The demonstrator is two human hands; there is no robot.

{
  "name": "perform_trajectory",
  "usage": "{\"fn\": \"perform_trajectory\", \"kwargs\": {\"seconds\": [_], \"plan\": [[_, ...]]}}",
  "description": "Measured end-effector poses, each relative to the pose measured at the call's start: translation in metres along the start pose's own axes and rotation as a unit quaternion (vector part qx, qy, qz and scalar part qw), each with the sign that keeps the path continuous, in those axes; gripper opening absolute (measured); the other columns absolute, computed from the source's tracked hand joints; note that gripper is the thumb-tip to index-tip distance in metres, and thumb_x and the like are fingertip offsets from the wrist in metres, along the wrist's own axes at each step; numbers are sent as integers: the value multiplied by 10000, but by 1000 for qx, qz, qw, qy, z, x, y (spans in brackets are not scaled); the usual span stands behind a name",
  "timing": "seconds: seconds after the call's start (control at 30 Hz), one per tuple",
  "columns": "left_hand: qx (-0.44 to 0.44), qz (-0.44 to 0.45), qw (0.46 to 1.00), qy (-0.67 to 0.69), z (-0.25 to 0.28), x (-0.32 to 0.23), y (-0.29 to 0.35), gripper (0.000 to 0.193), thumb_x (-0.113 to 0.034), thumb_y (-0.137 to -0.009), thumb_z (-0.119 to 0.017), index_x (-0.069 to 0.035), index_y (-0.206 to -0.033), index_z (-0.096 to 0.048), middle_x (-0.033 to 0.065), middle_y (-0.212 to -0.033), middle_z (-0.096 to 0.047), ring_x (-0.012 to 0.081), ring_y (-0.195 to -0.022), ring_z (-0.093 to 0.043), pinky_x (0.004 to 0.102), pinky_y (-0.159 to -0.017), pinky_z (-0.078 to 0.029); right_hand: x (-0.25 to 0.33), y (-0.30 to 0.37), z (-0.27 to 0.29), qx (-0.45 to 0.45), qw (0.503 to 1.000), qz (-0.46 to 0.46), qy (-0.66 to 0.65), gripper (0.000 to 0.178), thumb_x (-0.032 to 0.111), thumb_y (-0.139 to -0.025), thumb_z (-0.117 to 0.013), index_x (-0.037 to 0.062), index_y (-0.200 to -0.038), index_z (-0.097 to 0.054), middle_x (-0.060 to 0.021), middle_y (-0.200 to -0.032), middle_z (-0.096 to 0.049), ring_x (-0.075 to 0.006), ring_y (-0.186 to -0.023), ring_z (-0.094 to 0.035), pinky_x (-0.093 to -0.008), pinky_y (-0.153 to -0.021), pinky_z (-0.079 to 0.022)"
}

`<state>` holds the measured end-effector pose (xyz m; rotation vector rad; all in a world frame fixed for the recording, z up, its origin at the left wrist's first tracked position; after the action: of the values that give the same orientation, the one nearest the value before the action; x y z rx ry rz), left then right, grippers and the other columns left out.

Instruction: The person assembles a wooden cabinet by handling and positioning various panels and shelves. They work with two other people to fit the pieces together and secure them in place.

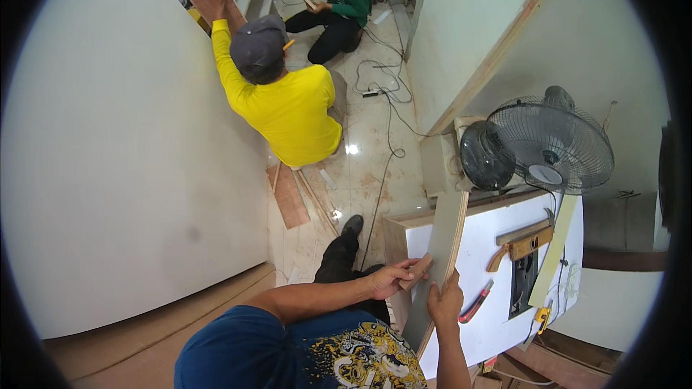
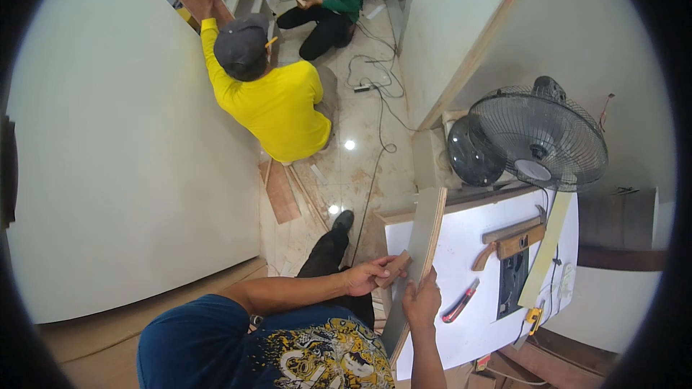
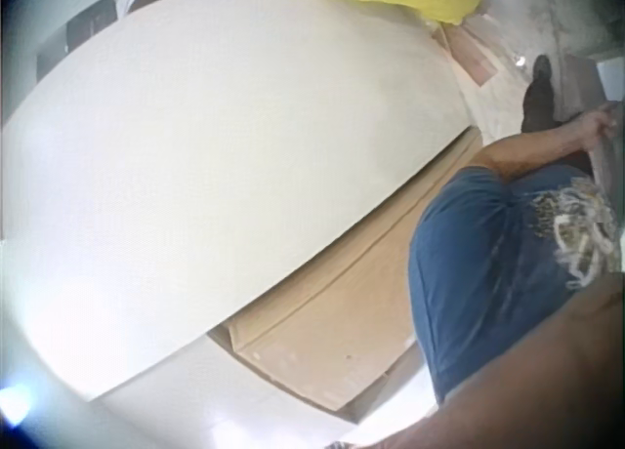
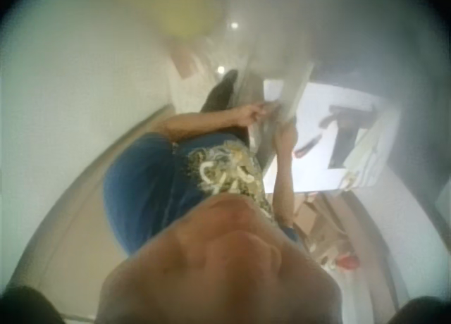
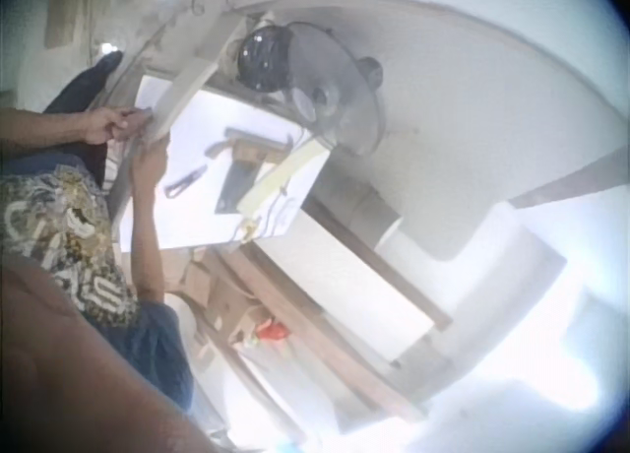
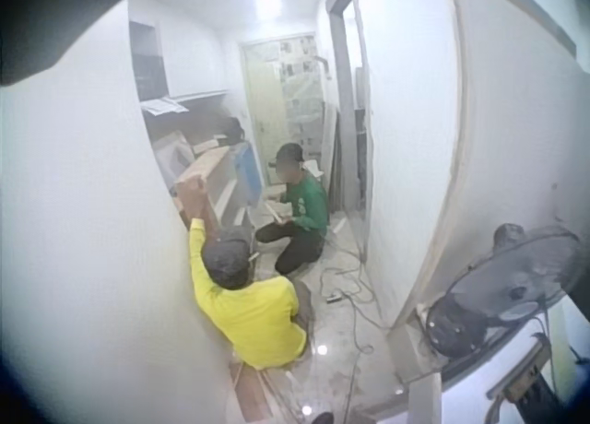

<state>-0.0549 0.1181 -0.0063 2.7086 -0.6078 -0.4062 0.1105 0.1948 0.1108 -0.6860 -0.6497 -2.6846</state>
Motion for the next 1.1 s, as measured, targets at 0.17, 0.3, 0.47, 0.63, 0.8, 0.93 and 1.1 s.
{"fn": "perform_trajectory", "kwargs": {"seconds": [0.17,0.3,0.47,0.63,0.8,0.93,1.1], "plan": [[27,42,998,27,8,-20,15,716,-176,-941,-644,-70,-1578,-336,138,-1397,-570,236,-1292,-550,395,-1013,-474,3,-1,19,31,999,25,18,618,131,-887,-655,-43,-1415,-386,-300,-895,-701,-494,-791,-687,-564,-734,-541],[17,41,999,-20,23,-64,48,747,-212,-958,-650,-64,-1601,-298,161,-1299,-622,239,-1040,-670,366,-824,-551,22,5,42,61,996,32,58,612,154,-886,-657,-44,-1412,-414,-294,-890,-702,-488,-800,-691,-560,-734,-539],[-192,-30,962,-192,37,-109,97,668,-298,-957,-666,-124,-1553,-421,115,-1156,-658,192,-805,-673,299,-644,-531,25,5,36,77,994,28,78,621,164,-880,-661,-32,-1419,-425,-286,-906,-707,-476,-839,-695,-559,-766,-540],[-327,-81,922,-192,104,-138,133,591,-323,-973,-620,-130,-1517,-490,87,-1030,-679,183,-714,-659,322,-601,-532,37,-3,29,77,991,47,100,614,162,-881,-654,6,-1429,-425,-276,-930,-712,-475,-855,-695,-565,-795,-542],[-436,-107,876,-176,149,-147,167,446,-388,-975,-574,-106,-1319,-606,100,-919,-679,201,-677,-652,330,-578,-520,34,-6,20,77,988,55,121,586,159,-882,-649,22,-1409,-430,-276,-948,-712,-473,-875,-694,-568,-795,-543],[-450,-112,869,-174,184,-131,198,419,-403,-979,-555,-46,-1188,-624,121,-838,-677,213,-629,-638,326,-547,-502,35,0,17,82,984,60,145,586,153,-885,-654,28,-1411,-428,-272,-955,-710,-466,-883,-693,-568,-786,-543],[-463,-100,873,-119,166,-98,210,394,-386,-991,-560,-46,-1174,-635,123,-830,-672,207,-599,-628,304,-498,-471,23,-2,18,75,983,80,147,575,153,-893,-658,30,-1407,-433,-262,-956,-710,-451,-872,-697,-559,-767,-546]]}}
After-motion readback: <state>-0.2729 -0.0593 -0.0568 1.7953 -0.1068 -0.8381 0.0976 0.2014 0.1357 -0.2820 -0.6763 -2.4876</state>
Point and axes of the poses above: each hand's wrist, its own y-axis away from the middle knuckle, its own z-axis out of the back of the hand, x = y × z, the point moved 1 cm from there along -y, towards the middle knuckle
